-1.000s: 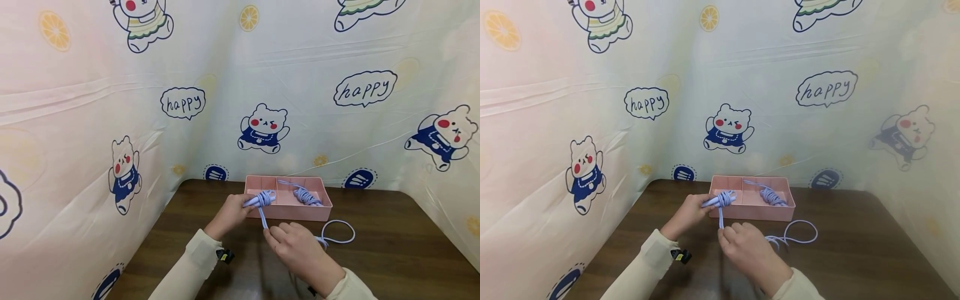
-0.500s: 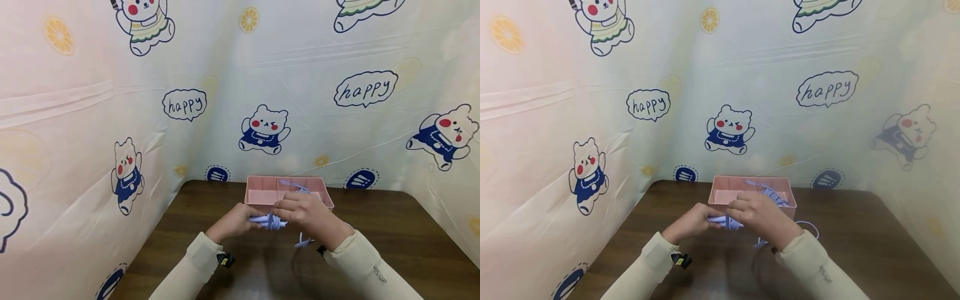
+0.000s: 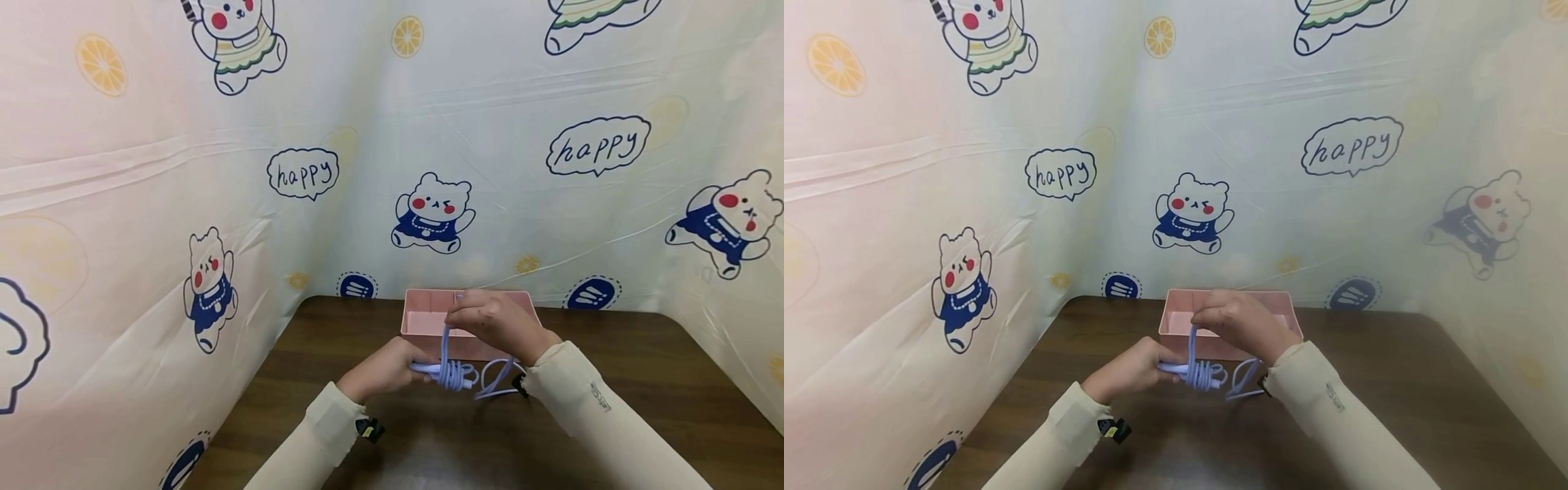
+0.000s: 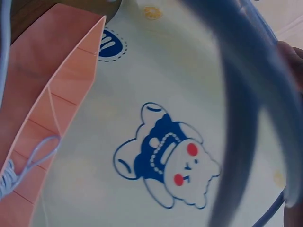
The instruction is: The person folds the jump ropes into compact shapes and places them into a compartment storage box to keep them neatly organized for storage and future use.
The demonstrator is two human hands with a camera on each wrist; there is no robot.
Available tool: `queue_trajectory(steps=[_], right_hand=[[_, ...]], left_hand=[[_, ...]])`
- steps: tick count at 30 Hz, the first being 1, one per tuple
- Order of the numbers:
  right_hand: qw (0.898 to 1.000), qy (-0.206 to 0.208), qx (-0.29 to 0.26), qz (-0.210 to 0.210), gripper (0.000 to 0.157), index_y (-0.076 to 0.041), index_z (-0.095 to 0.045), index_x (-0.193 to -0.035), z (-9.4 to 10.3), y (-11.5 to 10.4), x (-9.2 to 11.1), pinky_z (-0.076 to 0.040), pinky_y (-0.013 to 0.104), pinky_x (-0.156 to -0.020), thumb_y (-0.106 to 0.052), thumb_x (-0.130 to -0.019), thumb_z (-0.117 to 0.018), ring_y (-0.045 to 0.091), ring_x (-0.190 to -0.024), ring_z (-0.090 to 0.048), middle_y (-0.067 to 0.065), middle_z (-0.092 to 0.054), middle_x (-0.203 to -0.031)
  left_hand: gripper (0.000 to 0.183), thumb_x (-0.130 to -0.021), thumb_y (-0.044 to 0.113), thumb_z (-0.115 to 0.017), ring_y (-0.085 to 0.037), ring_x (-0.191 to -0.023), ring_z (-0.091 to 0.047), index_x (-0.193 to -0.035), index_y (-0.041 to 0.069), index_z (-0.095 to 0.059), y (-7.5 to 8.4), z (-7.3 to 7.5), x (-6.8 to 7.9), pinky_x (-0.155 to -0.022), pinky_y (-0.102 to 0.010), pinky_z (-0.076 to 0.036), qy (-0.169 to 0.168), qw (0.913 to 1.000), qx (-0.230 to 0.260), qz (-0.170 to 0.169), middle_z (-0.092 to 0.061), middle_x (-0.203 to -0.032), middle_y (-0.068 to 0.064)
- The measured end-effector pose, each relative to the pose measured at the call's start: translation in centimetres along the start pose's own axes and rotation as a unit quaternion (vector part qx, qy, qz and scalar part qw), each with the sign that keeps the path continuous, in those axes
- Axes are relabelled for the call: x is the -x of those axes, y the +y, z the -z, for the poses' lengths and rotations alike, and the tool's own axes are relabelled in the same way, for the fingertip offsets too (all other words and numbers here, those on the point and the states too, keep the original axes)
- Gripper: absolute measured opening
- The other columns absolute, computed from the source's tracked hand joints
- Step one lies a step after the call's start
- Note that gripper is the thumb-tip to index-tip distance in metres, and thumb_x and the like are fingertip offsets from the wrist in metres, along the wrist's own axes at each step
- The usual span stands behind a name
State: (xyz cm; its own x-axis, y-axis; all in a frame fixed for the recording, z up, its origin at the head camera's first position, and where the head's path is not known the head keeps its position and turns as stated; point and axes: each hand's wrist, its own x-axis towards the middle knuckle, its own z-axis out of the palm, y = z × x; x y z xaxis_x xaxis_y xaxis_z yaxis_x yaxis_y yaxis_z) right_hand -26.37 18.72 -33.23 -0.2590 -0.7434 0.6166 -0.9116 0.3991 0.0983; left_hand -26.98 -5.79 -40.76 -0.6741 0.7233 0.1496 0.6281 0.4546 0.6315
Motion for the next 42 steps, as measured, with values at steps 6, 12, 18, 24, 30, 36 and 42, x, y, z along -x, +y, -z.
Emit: queue_trajectory(steps=[6, 12, 18, 24, 30, 36, 42], right_hand=[[0.998, 0.036, -0.037, -0.034, 0.026, -0.014, -0.078, -0.095, -1.7, 2.0, 1.2, -0.053, 0.022, -0.077, -0.004, -0.072, -0.084, 0.006, -0.086, -0.064, -0.006, -0.067, -0.096], [0.994, 0.056, -0.033, -0.088, 0.023, -0.019, -0.079, -0.096, -3.5, 3.0, 2.5, -0.054, 0.023, -0.075, -0.013, -0.075, -0.084, 0.005, -0.085, -0.063, -0.009, -0.066, -0.098], [0.989, 0.063, -0.070, -0.114, 0.022, -0.013, -0.079, -0.096, -5.6, 3.7, 3.8, -0.055, 0.026, -0.075, -0.005, -0.075, -0.082, 0.011, -0.087, -0.062, -0.004, -0.066, -0.097], [0.984, 0.017, -0.116, -0.137, 0.027, -0.014, -0.075, -0.101, -7.7, 2.8, 5.4, -0.054, 0.030, -0.078, -0.007, -0.077, -0.083, 0.011, -0.089, -0.061, -0.007, -0.065, -0.098], [0.958, -0.047, -0.139, -0.246, 0.014, -0.014, -0.072, -0.100, -9.0, 0.6, 6.4, -0.053, 0.031, -0.076, -0.009, -0.087, -0.074, 0.006, -0.080, -0.056, -0.010, -0.065, -0.091], [0.970, -0.064, -0.110, -0.207, 0.012, -0.008, -0.073, -0.100, -9.9, -0.6, 6.6, -0.053, 0.028, -0.070, -0.006, -0.088, -0.071, 0.007, -0.076, -0.056, -0.003, -0.066, -0.088], [0.982, -0.046, -0.100, -0.151, 0.027, -0.011, -0.070, -0.118, -10.4, -1.5, 6.6, -0.053, 0.031, -0.085, -0.011, -0.091, -0.068, 0.010, -0.100, -0.062, 0.000, -0.066, -0.118]], left_hand=[[0.018, -0.081, 0.005, -0.078, -0.002, -0.075, -0.061, -0.097, 0.014, -0.078, 0.2, -0.3, 0.2, -0.072, -0.020, -0.051, 0.000, 0.9994, -0.006, -0.035, -0.068, -0.086, 0.017], [0.019, -0.082, 0.006, -0.078, -0.003, -0.075, -0.061, -0.099, 0.014, -0.077, 0.1, -0.4, 0.6, -0.072, -0.022, -0.053, 0.004, 0.9972, 0.048, -0.058, -0.069, -0.087, 0.016], [0.019, -0.088, 0.010, -0.072, -0.004, -0.080, -0.061, -0.107, 0.015, -0.071, 0.7, -0.1, 0.7, -0.076, -0.022, -0.053, 0.034, 0.9936, 0.045, -0.098, -0.067, -0.095, 0.012], [0.020, -0.092, 0.018, -0.068, -0.008, -0.084, -0.059, -0.111, 0.018, -0.066, 1.3, 0.1, 0.9, -0.078, -0.023, -0.051, 0.064, 0.9944, 0.036, -0.076, -0.064, -0.099, 0.011], [0.020, -0.097, 0.024, -0.061, -0.021, -0.084, -0.063, -0.116, 0.018, -0.058, 1.4, 0.4, 1.2, -0.073, -0.027, -0.053, 0.065, 0.9947, 0.078, -0.014, -0.063, -0.096, 0.004], [0.023, -0.100, 0.027, -0.056, -0.020, -0.082, -0.064, -0.120, 0.017, -0.053, 1.3, 0.5, 1.3, -0.071, -0.031, -0.056, 0.055, 0.9930, 0.105, 0.003, -0.061, -0.098, 0.000], [0.021, -0.105, 0.028, -0.045, -0.027, -0.082, -0.059, -0.121, 0.016, -0.049, 0.9, 0.8, 1.5, -0.067, -0.030, -0.052, 0.062, 0.9899, 0.127, -0.017, -0.058, -0.095, -0.008]])
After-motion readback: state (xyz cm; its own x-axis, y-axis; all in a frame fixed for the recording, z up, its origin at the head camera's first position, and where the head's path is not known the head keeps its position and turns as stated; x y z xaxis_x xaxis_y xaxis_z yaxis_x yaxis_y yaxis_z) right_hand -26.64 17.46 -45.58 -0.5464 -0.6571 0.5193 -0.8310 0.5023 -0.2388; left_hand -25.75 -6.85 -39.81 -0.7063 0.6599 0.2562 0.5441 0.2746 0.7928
